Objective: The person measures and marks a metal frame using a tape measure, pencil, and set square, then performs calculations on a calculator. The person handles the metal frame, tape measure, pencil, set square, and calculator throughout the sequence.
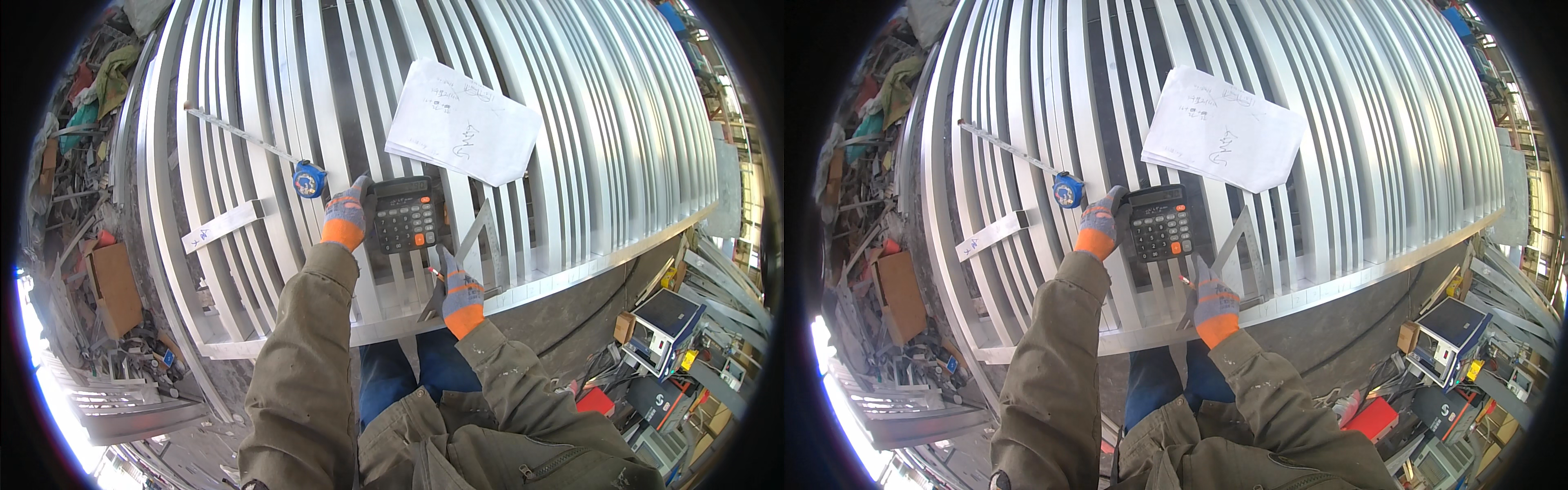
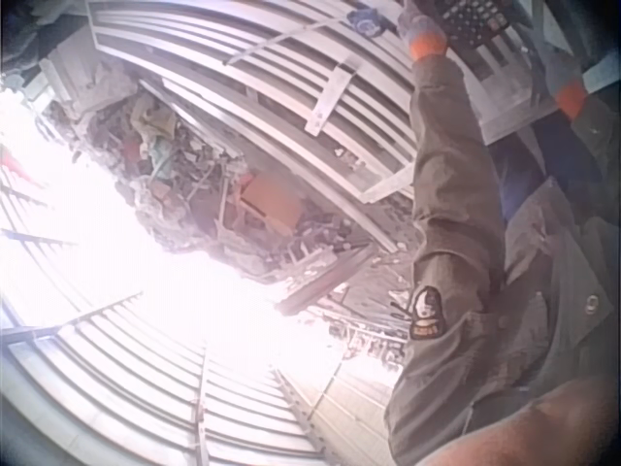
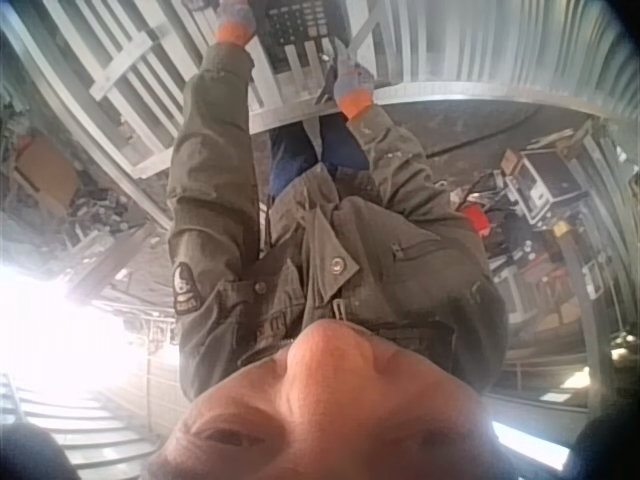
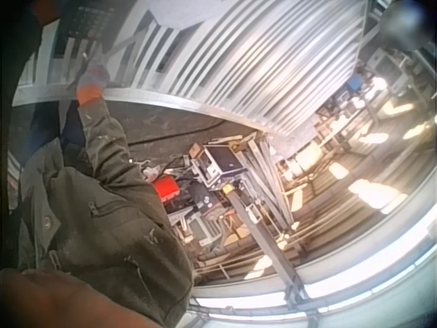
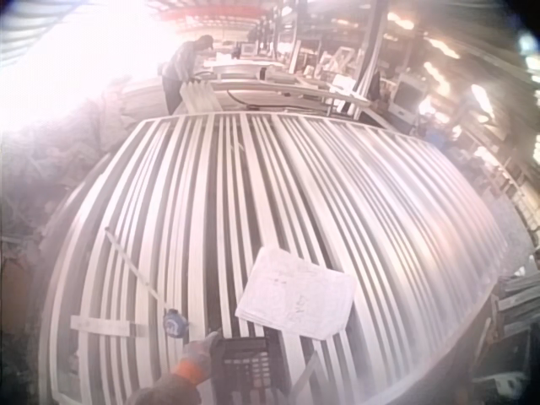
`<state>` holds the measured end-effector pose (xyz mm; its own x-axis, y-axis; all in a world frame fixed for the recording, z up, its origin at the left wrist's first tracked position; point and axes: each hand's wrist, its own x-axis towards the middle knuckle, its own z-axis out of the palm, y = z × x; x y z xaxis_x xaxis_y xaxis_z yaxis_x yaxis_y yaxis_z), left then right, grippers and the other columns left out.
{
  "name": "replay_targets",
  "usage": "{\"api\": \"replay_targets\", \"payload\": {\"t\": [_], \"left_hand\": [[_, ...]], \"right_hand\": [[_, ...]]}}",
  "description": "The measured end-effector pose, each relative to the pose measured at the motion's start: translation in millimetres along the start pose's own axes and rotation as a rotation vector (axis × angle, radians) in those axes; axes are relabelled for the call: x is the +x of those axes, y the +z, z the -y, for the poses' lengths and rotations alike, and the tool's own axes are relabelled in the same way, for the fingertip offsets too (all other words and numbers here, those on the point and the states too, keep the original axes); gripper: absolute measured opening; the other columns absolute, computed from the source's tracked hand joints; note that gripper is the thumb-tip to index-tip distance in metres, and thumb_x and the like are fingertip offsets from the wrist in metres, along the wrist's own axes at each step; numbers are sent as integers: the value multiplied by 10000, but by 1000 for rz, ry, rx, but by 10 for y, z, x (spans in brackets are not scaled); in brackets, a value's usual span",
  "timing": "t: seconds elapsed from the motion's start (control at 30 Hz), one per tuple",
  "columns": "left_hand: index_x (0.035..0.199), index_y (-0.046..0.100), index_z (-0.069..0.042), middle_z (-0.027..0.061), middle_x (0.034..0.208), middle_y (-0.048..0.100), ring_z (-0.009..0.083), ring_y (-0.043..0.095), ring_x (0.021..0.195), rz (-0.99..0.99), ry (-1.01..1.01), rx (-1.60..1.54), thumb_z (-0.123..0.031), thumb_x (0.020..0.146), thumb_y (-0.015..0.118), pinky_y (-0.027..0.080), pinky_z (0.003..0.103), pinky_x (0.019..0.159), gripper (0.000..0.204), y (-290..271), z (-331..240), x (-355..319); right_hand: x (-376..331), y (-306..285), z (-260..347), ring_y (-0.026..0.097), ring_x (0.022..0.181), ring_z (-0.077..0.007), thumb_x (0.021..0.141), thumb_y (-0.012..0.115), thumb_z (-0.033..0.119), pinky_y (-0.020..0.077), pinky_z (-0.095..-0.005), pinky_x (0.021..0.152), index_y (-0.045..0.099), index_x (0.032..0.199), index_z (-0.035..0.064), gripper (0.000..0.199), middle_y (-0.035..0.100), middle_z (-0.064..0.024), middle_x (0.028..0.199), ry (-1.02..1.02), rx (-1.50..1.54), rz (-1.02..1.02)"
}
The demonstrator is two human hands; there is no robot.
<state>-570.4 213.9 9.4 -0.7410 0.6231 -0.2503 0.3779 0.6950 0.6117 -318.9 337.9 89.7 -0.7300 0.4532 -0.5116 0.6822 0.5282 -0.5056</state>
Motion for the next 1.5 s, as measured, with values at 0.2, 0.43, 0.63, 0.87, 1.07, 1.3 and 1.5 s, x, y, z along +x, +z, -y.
{"api": "replay_targets", "payload": {"t": [0.2, 0.43, 0.63, 0.87, 1.07, 1.3, 1.5], "left_hand": [[1352, 581, -158, 172, 1179, 735, 415, 675, 1134, 4, -10, 31, -255, 1025, 643, 531, 483, 947, 347, -10, -20, -31], [1463, 506, -192, 181, 1227, 716, 415, 657, 1160, 56, -14, 98, -122, 995, 588, 520, 472, 975, 481, -34, -6, -34], [1479, 492, -173, 199, 1188, 723, 421, 667, 1126, 68, -9, 86, -80, 976, 583, 523, 478, 961, 520, -29, -2, -88], [1441, 542, -101, 209, 1183, 721, 428, 701, 1018, -73, 34, -11, -53, 960, 616, 555, 475, 897, 489, 4, -47, -155], [1393, 545, 0, 201, 1194, 692, 409, 689, 1036, -395, 21, -406, -21, 934, 634, 546, 469, 934, 468, 67, -380, -702], [1435, 523, -4, 213, 1410, 555, 459, 486, 1348, -309, 157, 50, -166, 865, 749, 392, 563, 1129, 634, 188, -516, -1521], [1489, 467, -25, 189, 1419, 551, 470, 436, 1388, -261, 123, 155, -252, 813, 822, 364, 588, 1148, 797, 338, -428, -1563]], "right_hand": [[-69, -91, -237, 645, 1168, -432, 886, 600, -53, 542, -498, 918, 496, 1500, 113, 645, 637, -193, 1316, -87, 89, -178], [-22, -408, -845, 681, 1058, -409, 943, 705, 136, 552, -482, 851, 592, 1325, 75, 404, 650, -186, 1224, 113, -128, -443], [-9, -439, -1151, 696, 1004, -426, 927, 731, 146, 551, -497, 840, 591, 1313, 79, 416, 705, -201, 1099, 204, -229, -264], [-23, -274, -1399, 707, 992, -429, 922, 729, 102, 554, -483, 844, 633, 1280, 68, 372, 731, -218, 1083, 47, 25, -378], [34, -692, -1835, 721, 954, -409, 926, 727, 91, 558, -457, 819, 662, 1252, 60, 334, 744, -212, 1018, 11, -46, -531], [157, -1088, -2025, 730, 892, -406, 935, 729, 199, 569, -467, 760, 678, 1194, 78, 290, 748, -206, 963, 66, -240, -504], [169, -1059, -1961, 739, 884, -413, 935, 735, 258, 573, -487, 766, 675, 1161, 93, 286, 757, -188, 914, 149, -244, -505]]}}
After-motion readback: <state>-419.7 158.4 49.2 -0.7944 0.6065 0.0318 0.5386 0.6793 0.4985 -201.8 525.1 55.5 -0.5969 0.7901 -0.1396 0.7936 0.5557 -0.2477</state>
